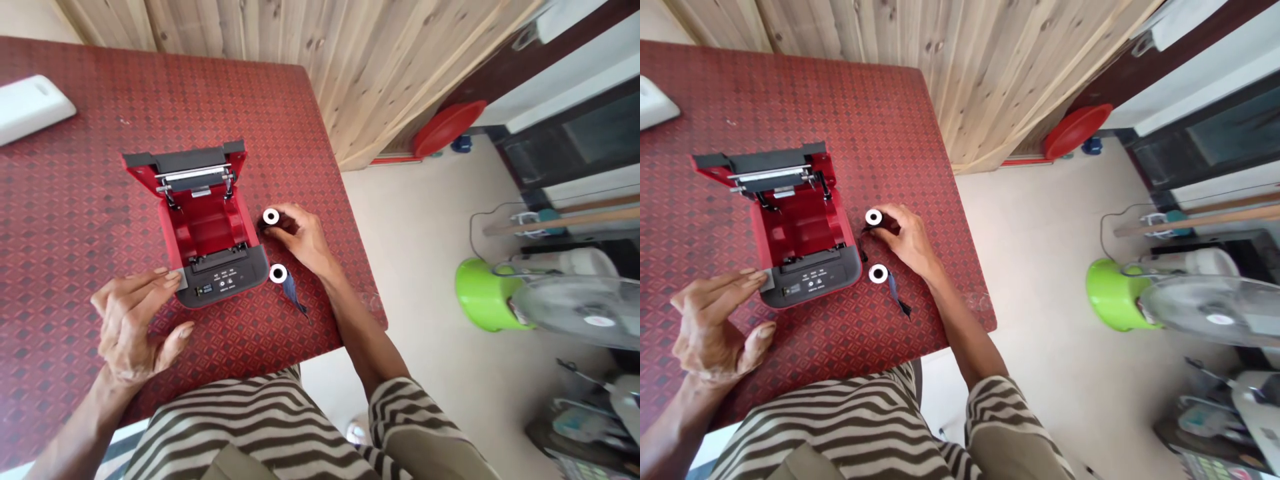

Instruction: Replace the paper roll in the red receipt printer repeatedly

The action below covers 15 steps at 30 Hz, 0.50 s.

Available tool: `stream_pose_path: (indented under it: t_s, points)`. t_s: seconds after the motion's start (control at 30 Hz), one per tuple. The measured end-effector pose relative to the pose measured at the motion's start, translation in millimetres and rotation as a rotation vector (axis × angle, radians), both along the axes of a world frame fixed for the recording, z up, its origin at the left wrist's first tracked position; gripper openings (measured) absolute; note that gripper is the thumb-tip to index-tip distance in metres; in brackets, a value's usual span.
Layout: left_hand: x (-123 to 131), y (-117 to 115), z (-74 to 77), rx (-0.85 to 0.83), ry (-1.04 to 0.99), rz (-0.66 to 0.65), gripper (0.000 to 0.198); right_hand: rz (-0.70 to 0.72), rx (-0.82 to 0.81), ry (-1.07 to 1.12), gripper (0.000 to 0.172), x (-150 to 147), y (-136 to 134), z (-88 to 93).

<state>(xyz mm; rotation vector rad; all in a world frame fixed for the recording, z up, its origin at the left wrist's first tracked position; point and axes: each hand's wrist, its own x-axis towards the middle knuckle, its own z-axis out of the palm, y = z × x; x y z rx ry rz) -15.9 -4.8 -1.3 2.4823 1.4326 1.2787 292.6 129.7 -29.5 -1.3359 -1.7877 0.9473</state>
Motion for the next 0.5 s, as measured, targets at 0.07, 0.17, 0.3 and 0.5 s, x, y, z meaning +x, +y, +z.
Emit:
stream_pose_path:
  t_s: [0.07, 0.17, 0.3, 0.5]
  points:
    - [2, 1, 1.6, 0.026, -0.003, -0.005, 0.059, -0.017, -0.005, 0.058, 0.024, 2, -4, 8.6]
    - [5, 1, 3.0, 0.069, -0.017, -0.025, 0.059, 0.067, 0.048, 0.121, 0.030, 10, -15, 51.2]
    - [7, 1, 4.4, 0.076, -0.017, -0.033, 0.058, 0.381, 0.263, -0.006, 0.038, -3, -25, 118.1]
    - [6, -1, 6.2, 0.084, -0.005, -0.030, 0.054, 0.522, 0.408, -0.679, 0.021, -76, -22, 132.9]
